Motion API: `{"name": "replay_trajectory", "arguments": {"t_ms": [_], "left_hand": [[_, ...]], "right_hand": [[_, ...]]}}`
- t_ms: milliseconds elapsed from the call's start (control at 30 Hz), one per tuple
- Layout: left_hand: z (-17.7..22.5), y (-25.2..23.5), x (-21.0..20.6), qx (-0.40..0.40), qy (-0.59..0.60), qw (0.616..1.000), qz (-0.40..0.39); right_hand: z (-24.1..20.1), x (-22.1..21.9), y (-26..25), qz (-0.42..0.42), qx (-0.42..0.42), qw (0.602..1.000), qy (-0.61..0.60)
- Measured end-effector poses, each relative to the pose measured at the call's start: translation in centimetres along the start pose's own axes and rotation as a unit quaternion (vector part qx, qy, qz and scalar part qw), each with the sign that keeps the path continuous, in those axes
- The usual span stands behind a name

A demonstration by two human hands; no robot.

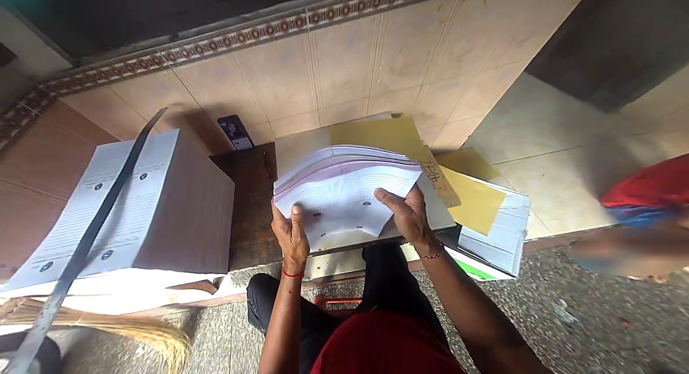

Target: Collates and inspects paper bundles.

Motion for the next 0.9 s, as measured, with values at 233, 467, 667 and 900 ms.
{"name": "replay_trajectory", "arguments": {"t_ms": [233, 467, 667, 900], "left_hand": [[-5.2, 1.2, -0.8, 0.061, 0.047, 0.997, -0.003], [-1.7, -0.4, -0.7, 0.032, 0.079, 0.996, 0.001], [-3.3, 0.7, -0.5, 0.096, 0.086, 0.992, -0.009], [-1.0, -0.2, -0.8, 0.045, 0.1, 0.994, 0.01]], "right_hand": [[6.3, -0.7, 0.3, 0.004, -0.102, 0.994, -0.048], [3.4, -0.8, 0.2, 0.024, -0.061, 0.997, -0.042], [3.4, -0.9, 1.2, -0.003, -0.081, 0.996, -0.029], [1.8, -0.3, 0.7, 0.048, -0.025, 0.996, -0.071]]}}
Point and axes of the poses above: each hand's wrist, its own y-axis away from the middle knuckle, its own x-axis out of the back of the hand, z = x × y, the point moved 8 cm from there along -y, towards the middle knuckle, and after that the axes turned 7 degrees about -x, right-handed, at the moved point
